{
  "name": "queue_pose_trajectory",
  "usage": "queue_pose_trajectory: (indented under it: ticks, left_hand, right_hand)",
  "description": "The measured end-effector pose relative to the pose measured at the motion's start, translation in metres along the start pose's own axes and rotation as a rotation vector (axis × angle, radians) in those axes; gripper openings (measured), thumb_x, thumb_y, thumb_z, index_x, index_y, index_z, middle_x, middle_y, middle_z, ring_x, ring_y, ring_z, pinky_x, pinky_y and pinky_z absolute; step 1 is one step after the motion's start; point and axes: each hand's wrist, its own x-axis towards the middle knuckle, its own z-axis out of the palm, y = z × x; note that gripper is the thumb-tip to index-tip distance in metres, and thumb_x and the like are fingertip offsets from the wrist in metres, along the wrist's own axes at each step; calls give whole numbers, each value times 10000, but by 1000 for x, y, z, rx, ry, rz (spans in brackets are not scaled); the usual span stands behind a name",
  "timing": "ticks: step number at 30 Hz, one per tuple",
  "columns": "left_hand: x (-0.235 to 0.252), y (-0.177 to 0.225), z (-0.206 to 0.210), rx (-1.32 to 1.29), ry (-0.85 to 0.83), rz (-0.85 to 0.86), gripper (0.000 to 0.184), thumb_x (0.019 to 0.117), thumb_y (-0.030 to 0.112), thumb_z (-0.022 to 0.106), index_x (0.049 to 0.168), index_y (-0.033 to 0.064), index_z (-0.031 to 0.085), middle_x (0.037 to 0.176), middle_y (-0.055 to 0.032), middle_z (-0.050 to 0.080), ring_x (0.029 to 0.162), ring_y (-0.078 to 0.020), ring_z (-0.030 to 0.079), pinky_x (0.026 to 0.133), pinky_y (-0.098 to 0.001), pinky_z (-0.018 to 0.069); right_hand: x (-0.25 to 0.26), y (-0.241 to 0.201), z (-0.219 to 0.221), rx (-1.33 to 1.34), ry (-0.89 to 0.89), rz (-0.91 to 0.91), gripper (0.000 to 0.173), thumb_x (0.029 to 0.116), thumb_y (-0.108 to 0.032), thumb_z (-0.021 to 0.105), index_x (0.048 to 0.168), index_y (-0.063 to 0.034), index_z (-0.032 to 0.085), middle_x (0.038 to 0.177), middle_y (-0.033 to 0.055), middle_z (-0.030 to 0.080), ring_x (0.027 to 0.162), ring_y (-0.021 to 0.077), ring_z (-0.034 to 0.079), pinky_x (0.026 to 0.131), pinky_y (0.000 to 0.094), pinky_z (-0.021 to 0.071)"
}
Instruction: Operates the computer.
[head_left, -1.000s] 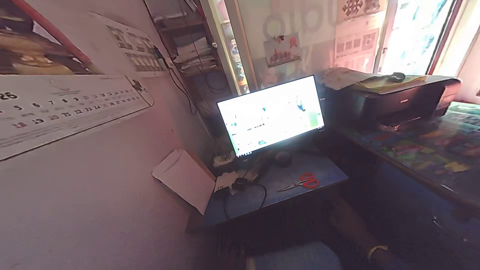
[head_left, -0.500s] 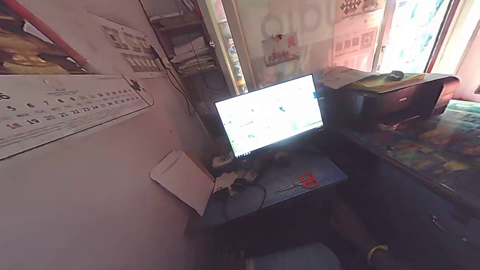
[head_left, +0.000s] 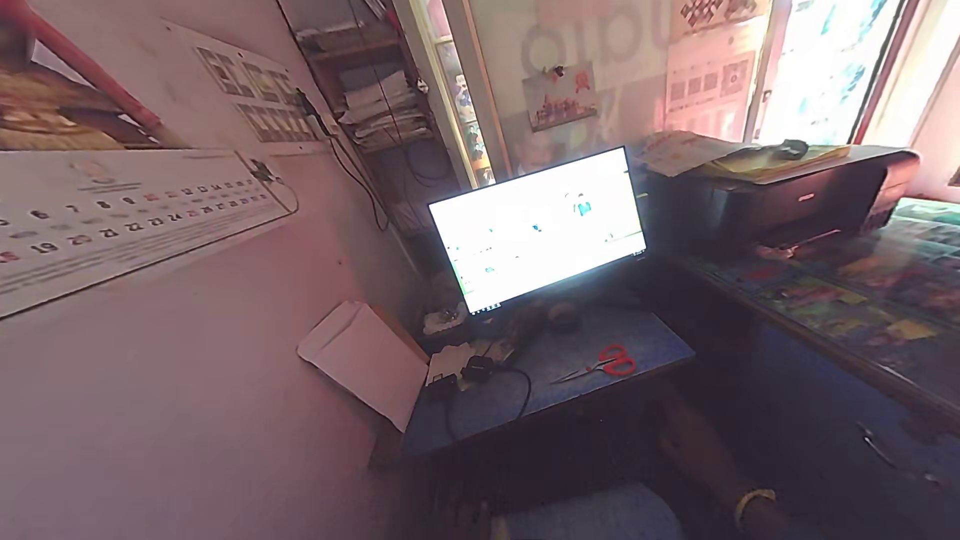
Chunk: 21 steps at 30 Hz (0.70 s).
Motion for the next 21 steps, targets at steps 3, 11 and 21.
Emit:
queue_pose_trajectory:
  ticks: [3, 11, 21]
  left_hand:
    - [2, 5, -5, 58, -44, -25, 378, 1004, 369, 598, 1100, 40, 757, 1434, -185, 589, 1337, -371, 550, 1116, -517, 442]
    - [1, 1, -2, 6, -38, -10, 398, 1003, 354, 601, 1080, -8, 748, 1430, -232, 575, 1326, -402, 552, 1111, -542, 441]
    - [0, 2, 1, 37, -58, -84, 557, 1008, 437, 578, 1255, -54, 669, 1484, -254, 523, 1387, -422, 495, 1153, -552, 393]
  right_hand:
    - [0, 1, 1, -45, -12, -28, 594, 973, -392, 567, 1505, -134, 514, 1560, 139, 478, 1447, 341, 445, 1172, 509, 391]
    - [1, 1, 0, -3, -21, -1, 605, 964, -401, 578, 1490, -108, 519, 1526, 159, 506, 1421, 350, 472, 1161, 510, 404]
    - [-1, 2, 1, -26, -18, -16, 594, 981, -404, 555, 1517, -152, 505, 1554, 139, 481, 1434, 341, 458, 1171, 502, 393]
